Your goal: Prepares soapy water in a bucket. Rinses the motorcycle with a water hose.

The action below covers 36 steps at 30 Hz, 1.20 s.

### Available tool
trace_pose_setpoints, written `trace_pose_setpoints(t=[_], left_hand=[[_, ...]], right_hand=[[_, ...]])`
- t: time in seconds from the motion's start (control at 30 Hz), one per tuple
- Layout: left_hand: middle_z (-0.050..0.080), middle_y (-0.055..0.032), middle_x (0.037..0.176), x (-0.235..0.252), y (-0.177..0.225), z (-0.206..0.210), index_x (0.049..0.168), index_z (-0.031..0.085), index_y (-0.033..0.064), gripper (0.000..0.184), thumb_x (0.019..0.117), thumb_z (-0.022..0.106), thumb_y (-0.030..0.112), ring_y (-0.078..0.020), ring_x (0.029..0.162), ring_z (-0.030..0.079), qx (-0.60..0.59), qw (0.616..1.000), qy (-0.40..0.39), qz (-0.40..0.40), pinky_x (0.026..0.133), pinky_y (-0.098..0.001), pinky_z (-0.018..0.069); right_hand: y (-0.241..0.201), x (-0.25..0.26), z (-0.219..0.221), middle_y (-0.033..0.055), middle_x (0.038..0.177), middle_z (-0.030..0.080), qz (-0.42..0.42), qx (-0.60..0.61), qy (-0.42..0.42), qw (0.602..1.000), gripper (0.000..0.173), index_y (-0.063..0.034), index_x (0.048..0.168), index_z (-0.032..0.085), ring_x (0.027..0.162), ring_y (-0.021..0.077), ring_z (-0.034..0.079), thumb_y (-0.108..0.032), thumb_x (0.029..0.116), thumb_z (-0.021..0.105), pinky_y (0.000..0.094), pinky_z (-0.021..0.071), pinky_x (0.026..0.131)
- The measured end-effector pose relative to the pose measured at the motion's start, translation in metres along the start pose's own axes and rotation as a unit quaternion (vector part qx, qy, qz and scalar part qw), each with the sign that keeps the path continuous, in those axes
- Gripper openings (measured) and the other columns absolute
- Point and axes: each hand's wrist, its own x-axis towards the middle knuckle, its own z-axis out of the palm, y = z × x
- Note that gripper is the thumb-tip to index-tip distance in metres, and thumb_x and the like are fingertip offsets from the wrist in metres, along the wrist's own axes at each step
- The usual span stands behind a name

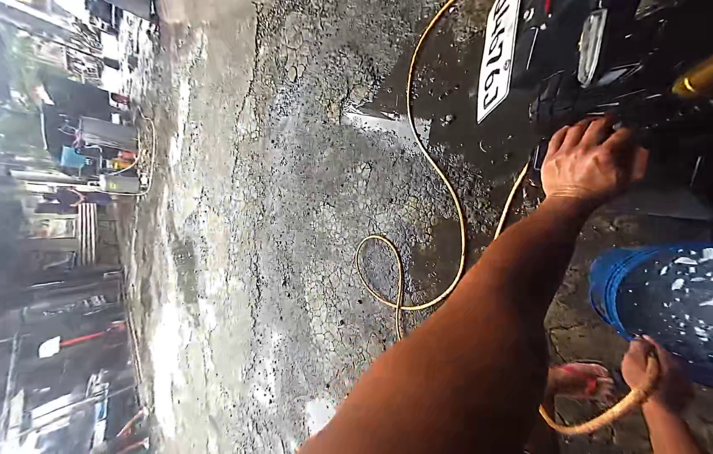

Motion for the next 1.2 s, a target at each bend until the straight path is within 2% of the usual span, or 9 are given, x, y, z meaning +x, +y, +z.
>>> trace_pose_setpoints(t=[0.13,0.2,0.57,0.7,0.8,0.83,1.03,1.13,1.2], left_hand=[[0.07,0.0033,0.13,0.0,-0.001,0.004,0.109,0.08,0.0264,0.028,0.0885,0.066,0.039,-0.019,0.129,0.059,-0.007,1.0,0.012,0.005,0.113,-0.0415,0.0417],[0.071,0.0048,0.128,0.0,-0.002,0.01,0.107,0.08,0.0279,0.027,0.0881,0.066,0.04,-0.0182,0.127,0.06,0.012,0.999,0.028,0.013,0.111,-0.0406,0.0428],[0.072,0.0046,0.125,0.001,-0.002,0.016,0.104,0.081,0.0281,0.025,0.0863,0.067,0.04,-0.0179,0.124,0.062,0.022,0.998,0.053,0.017,0.109,-0.04,0.0443],[0.072,0.0047,0.125,0.001,-0.002,0.016,0.104,0.081,0.0284,0.025,0.0872,0.066,0.04,-0.0176,0.125,0.062,0.023,0.998,0.049,0.018,0.109,-0.0392,0.0445],[0.07,0.0029,0.128,0.001,0.0,0.009,0.109,0.08,0.0259,0.028,0.0888,0.066,0.039,-0.0191,0.128,0.059,0.037,0.999,0.025,0.02,0.111,-0.041,0.0427],[0.07,0.0023,0.129,0.001,0.001,0.006,0.11,0.08,0.0255,0.029,0.0891,0.066,0.039,-0.0195,0.128,0.059,0.043,0.999,0.017,0.02,0.111,-0.0414,0.0426],[0.073,0.0038,0.125,0.001,-0.002,0.01,0.106,0.081,0.0261,0.026,0.0888,0.064,0.037,-0.0185,0.123,0.063,0.014,0.999,0.047,0.018,0.109,-0.0402,0.0447],[0.071,0.0041,0.128,0.0,-0.001,0.008,0.108,0.08,0.0258,0.027,0.0902,0.063,0.037,-0.0184,0.126,0.061,0.012,1.0,0.024,0.015,0.111,-0.0407,0.0427],[0.071,0.0036,0.129,0.0,-0.002,0.008,0.109,0.08,0.0255,0.027,0.0904,0.064,0.037,-0.019,0.127,0.06,0.014,1.0,0.017,0.016,0.112,-0.0414,0.0423]], right_hand=[[0.005,0.002,0.0,0.0278,0.143,0.057,0.005,-0.005,-0.003,1.0,0.051,-0.0018,0.145,0.056,0.135,0.0458,0.053,-0.033,0.1098,0.036,0.0659,0.0382,0.11],[0.009,0.005,0.0,0.0262,0.144,0.057,-0.001,0.006,0.005,1.0,0.051,-0.0008,0.145,0.056,0.137,0.0424,0.053,-0.032,0.1098,0.037,0.061,0.0367,0.114],[0.014,0.02,-0.008,0.0262,0.141,0.06,0.012,-0.008,-0.009,1.0,0.048,0.002,0.139,0.06,0.135,0.0389,0.055,-0.03,0.1101,0.038,0.0558,0.0377,0.115],[0.014,0.02,-0.01,0.0275,0.136,0.062,0.012,-0.019,-0.008,1.0,0.048,0.0036,0.135,0.062,0.132,0.0409,0.057,-0.029,0.1099,0.037,0.0585,0.0392,0.112],[0.009,0.018,-0.012,0.0268,0.14,0.06,0.024,-0.009,0.007,1.0,0.049,0.0025,0.139,0.06,0.135,0.0401,0.055,-0.028,0.11,0.036,0.0575,0.0378,0.114],[0.011,0.019,-0.011,0.0272,0.139,0.061,0.016,-0.01,0.006,1.0,0.047,0.0026,0.137,0.062,0.134,0.0406,0.056,-0.028,0.1096,0.038,0.0578,0.0385,0.113],[0.012,0.022,-0.011,0.0306,0.133,0.063,0.001,-0.017,-0.004,1.0,0.046,0.0038,0.132,0.064,0.129,0.0451,0.058,-0.027,0.1103,0.038,0.0628,0.0406,0.109],[0.016,0.025,-0.008,0.0273,0.136,0.062,0.014,-0.027,0.006,1.0,0.049,0.001,0.137,0.062,0.132,0.0415,0.057,-0.031,0.1097,0.036,0.0594,0.0398,0.111],[0.018,0.025,-0.009,0.0282,0.138,0.061,0.003,-0.025,-0.012,1.0,0.049,0.0024,0.136,0.062,0.134,0.0423,0.055,-0.03,0.1101,0.037,0.0593,0.0384,0.113]])
